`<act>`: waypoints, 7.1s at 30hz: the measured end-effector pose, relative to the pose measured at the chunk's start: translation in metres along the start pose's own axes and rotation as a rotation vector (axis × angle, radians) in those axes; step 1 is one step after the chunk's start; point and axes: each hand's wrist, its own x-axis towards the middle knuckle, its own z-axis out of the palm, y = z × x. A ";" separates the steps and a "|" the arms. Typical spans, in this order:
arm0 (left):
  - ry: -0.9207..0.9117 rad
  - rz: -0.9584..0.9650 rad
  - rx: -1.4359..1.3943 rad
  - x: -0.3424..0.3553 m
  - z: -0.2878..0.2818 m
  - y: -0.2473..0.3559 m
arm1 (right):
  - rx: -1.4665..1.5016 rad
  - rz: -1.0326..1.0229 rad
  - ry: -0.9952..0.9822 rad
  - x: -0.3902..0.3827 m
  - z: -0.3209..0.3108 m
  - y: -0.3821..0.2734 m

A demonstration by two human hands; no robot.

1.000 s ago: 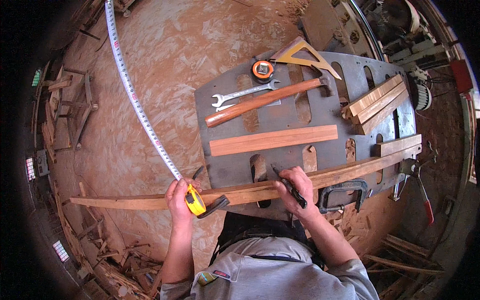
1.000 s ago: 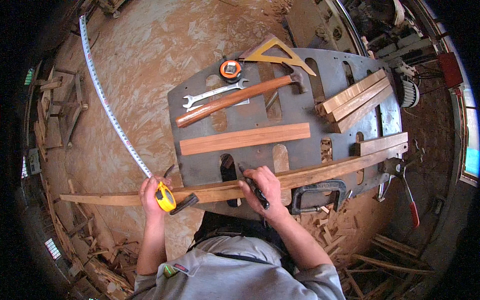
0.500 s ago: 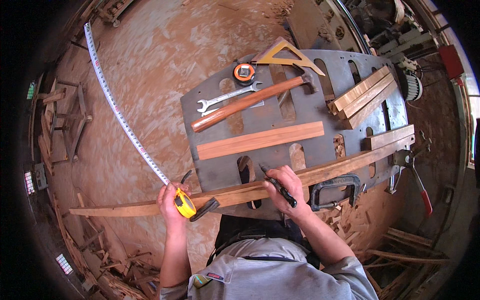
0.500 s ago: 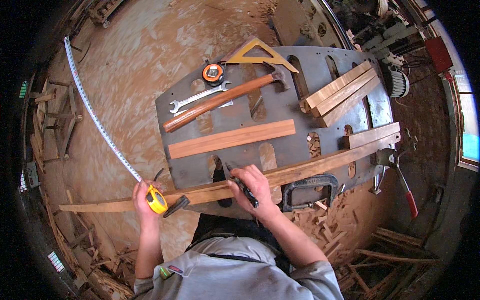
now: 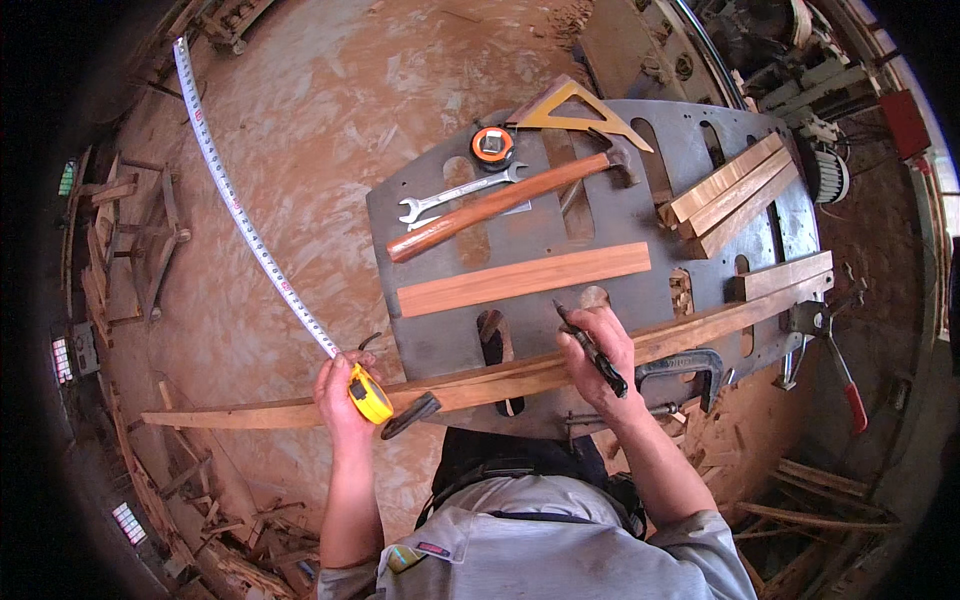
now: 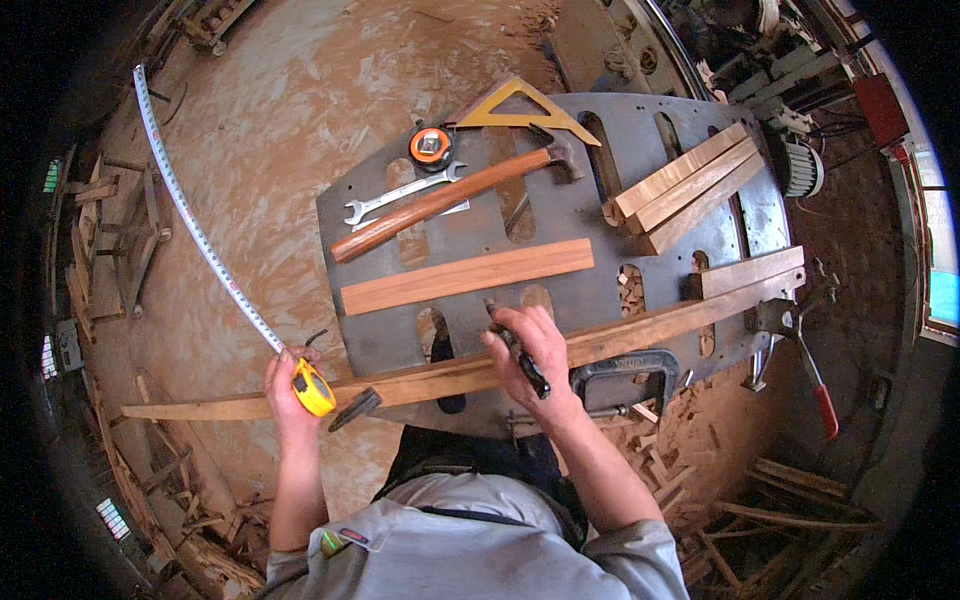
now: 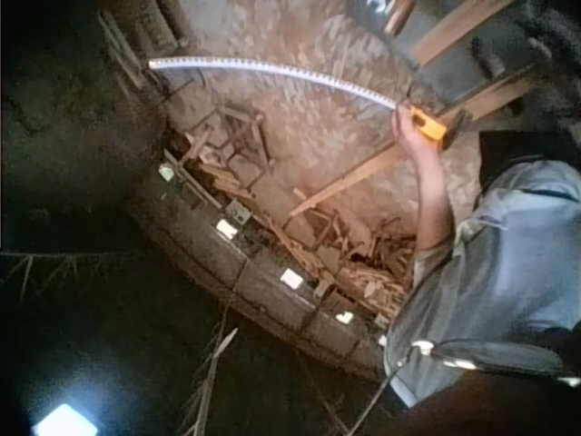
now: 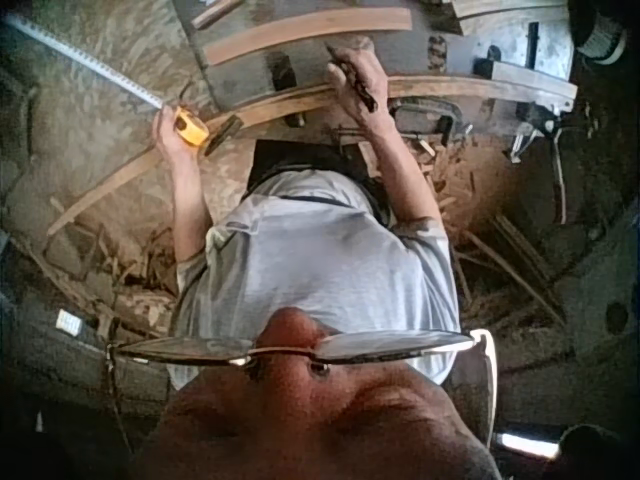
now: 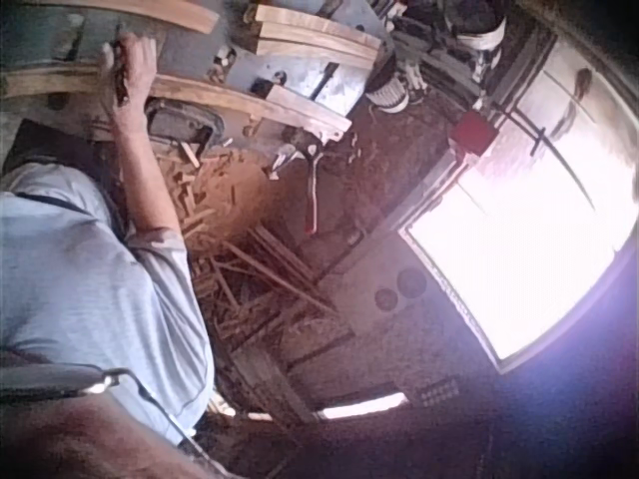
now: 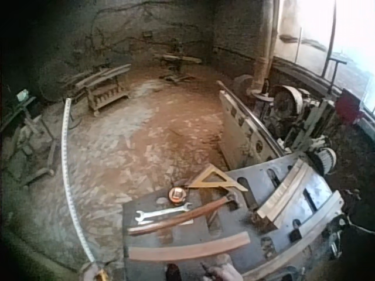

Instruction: The person uses a specialized clamp and a tape measure to secure and measure wooden boards on a workshop table, then marks a board using a pen.

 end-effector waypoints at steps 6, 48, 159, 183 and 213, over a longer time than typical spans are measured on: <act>-0.070 0.038 0.016 0.004 -0.007 -0.006 | -0.026 0.018 -0.028 -0.005 0.006 0.005; -0.238 -0.169 0.185 0.007 0.056 -0.012 | 0.154 -0.179 -0.099 0.033 0.069 -0.023; -0.172 -0.312 0.130 0.013 0.052 -0.016 | 0.044 -0.097 -0.155 0.050 0.111 -0.025; -0.177 -0.297 0.145 0.018 0.047 -0.025 | 0.072 -0.103 -0.173 0.048 0.107 -0.025; -0.167 -0.280 0.112 0.017 0.050 -0.024 | 0.036 -0.145 -0.187 0.047 0.109 -0.024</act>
